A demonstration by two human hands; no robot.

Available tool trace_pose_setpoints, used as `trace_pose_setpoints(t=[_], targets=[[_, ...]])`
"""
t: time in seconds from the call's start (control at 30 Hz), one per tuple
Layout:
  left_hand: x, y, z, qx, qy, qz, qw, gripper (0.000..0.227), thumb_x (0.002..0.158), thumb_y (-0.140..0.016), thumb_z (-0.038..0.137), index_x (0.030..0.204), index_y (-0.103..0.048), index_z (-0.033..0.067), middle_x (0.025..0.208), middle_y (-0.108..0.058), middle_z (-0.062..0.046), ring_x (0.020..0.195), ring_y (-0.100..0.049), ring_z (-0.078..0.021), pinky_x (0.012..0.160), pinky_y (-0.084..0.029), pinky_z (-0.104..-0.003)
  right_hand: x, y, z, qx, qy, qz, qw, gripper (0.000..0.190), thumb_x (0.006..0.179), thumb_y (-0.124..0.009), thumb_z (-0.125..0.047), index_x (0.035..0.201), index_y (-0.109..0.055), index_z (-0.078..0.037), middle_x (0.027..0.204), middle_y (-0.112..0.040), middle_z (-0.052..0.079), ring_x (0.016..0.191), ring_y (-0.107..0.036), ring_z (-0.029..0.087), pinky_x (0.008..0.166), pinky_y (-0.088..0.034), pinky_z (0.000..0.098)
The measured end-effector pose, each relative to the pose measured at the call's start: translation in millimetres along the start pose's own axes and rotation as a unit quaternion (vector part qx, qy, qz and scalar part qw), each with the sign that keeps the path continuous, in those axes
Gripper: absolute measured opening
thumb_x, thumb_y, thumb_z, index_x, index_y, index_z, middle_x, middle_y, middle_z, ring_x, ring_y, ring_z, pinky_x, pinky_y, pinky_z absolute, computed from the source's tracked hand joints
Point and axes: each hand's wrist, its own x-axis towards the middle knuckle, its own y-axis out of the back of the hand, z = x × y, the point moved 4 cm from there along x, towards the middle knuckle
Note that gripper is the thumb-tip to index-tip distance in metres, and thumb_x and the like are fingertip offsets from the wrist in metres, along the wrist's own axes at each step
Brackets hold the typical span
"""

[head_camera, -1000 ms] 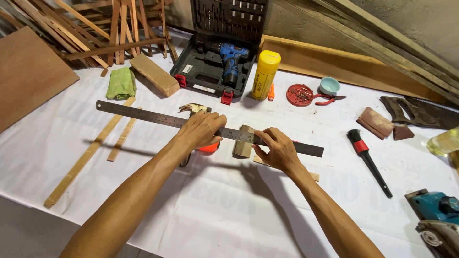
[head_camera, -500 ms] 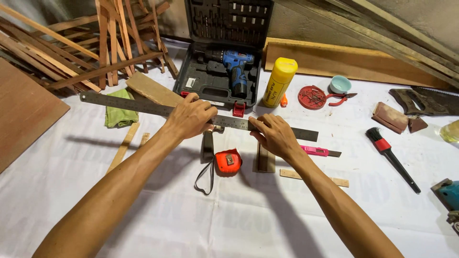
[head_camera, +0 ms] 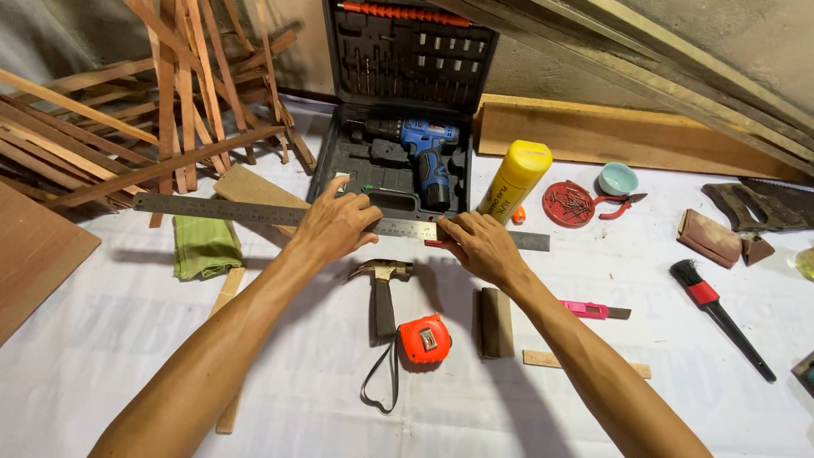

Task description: Measure, mark, and plane small wooden strips for a woodworking project.

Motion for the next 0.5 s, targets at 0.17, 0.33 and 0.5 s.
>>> trace_pose_setpoints(t=[0.17,0.33,0.5], targets=[[-5.4,-32.1,-17.2,-0.042,0.012,0.002,0.999,0.038,0.070,-0.086,0.034,0.100,-0.073,0.0143,0.088,-0.067,-0.007,0.092,-0.069,-0.0260,0.114,-0.031,-0.051,-6.5,-39.2,8.2,0.018,-0.012,-0.034,0.999,0.023,0.092,-0.073,-0.028,0.103,-0.067,-0.008,0.094,-0.063,0.006,0.089,-0.062,0.024,0.078,-0.049,0.0387],[-11.5,-55.6,-15.8,-0.069,0.026,-0.015,0.997,0.036,0.072,-0.086,0.030,0.096,-0.072,0.0079,0.088,-0.067,-0.007,0.093,-0.068,-0.0267,0.115,-0.031,-0.051,-16.8,-60.5,13.7,0.019,0.014,-0.032,0.999,0.016,0.090,-0.072,-0.024,0.098,-0.067,-0.011,0.095,-0.063,0.005,0.091,-0.062,0.024,0.084,-0.051,0.0384],[-13.9,-77.0,-15.1,-0.064,0.037,0.019,0.997,0.023,0.074,-0.085,0.027,0.086,-0.075,0.0112,0.086,-0.069,-0.005,0.089,-0.068,-0.0222,0.115,-0.035,-0.052,-32.1,-71.4,21.9,-0.011,0.051,0.016,0.999,0.018,0.088,-0.069,-0.015,0.105,-0.068,-0.009,0.120,-0.066,0.010,0.102,-0.063,0.024,0.088,-0.051,0.0368]])
